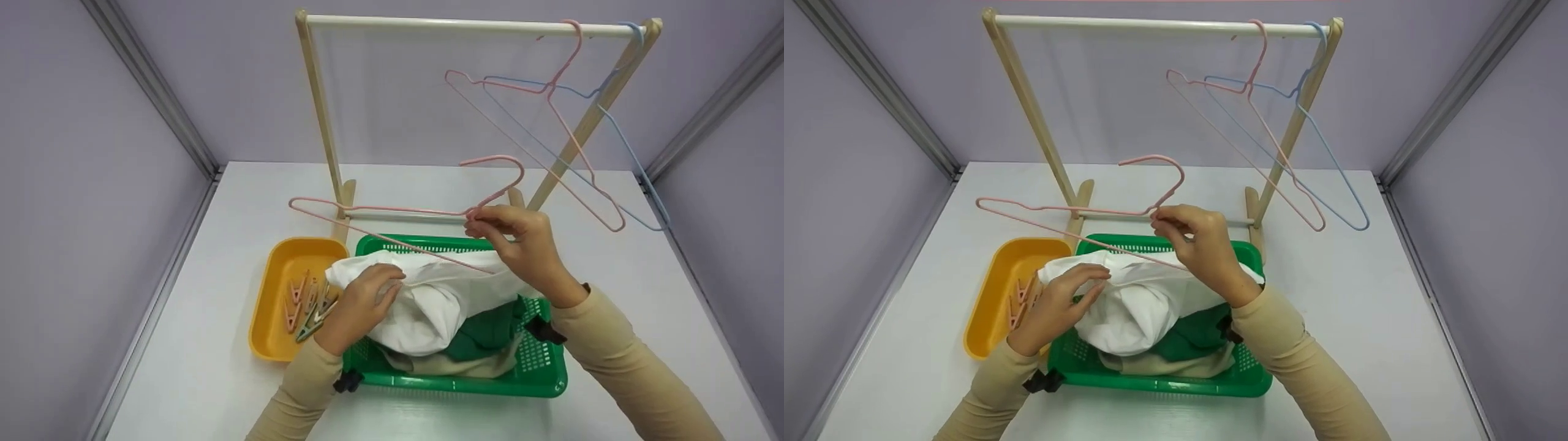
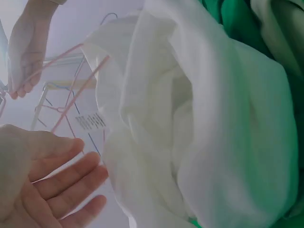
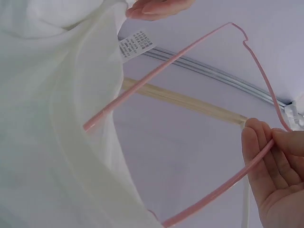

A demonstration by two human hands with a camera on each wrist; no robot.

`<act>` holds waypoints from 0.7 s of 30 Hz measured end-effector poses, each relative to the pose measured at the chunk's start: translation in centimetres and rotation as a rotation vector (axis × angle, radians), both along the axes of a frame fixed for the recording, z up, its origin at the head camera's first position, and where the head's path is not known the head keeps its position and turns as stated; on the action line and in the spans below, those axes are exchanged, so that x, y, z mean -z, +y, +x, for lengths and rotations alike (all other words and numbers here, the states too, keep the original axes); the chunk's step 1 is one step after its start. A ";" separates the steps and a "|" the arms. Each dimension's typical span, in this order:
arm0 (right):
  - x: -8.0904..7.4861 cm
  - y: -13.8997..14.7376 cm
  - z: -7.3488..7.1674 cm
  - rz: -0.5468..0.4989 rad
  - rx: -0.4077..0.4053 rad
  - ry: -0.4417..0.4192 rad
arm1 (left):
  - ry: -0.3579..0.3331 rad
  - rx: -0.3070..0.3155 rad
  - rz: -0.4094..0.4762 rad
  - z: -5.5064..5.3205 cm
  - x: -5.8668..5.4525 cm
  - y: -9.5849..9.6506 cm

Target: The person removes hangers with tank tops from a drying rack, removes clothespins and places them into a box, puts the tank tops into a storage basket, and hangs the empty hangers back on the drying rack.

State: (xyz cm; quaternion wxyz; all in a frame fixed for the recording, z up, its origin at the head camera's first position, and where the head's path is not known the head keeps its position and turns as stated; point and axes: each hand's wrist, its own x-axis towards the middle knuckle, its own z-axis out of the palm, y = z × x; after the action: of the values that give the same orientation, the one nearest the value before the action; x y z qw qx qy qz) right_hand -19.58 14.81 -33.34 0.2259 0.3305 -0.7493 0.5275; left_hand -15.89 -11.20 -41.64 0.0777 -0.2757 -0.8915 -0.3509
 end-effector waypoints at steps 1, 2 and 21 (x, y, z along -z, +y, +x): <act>0.0 0.0 0.0 -0.022 -0.009 -0.013 | 0.005 -0.007 -0.009 0.0 0.1 -0.2; 0.0 0.0 0.1 -0.053 -0.026 -0.034 | 0.006 -0.013 -0.018 -0.1 0.3 -0.3; 0.1 0.0 0.6 -0.282 -0.167 -0.120 | -0.237 -0.076 -0.167 -0.9 1.2 -2.5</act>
State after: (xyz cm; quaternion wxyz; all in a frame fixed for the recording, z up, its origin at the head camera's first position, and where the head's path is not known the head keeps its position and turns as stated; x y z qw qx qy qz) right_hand -18.93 14.79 -33.46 0.1803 0.3247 -0.6499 0.6631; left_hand -16.82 -13.67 -42.83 -0.0383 -0.2040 -0.9304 -0.3022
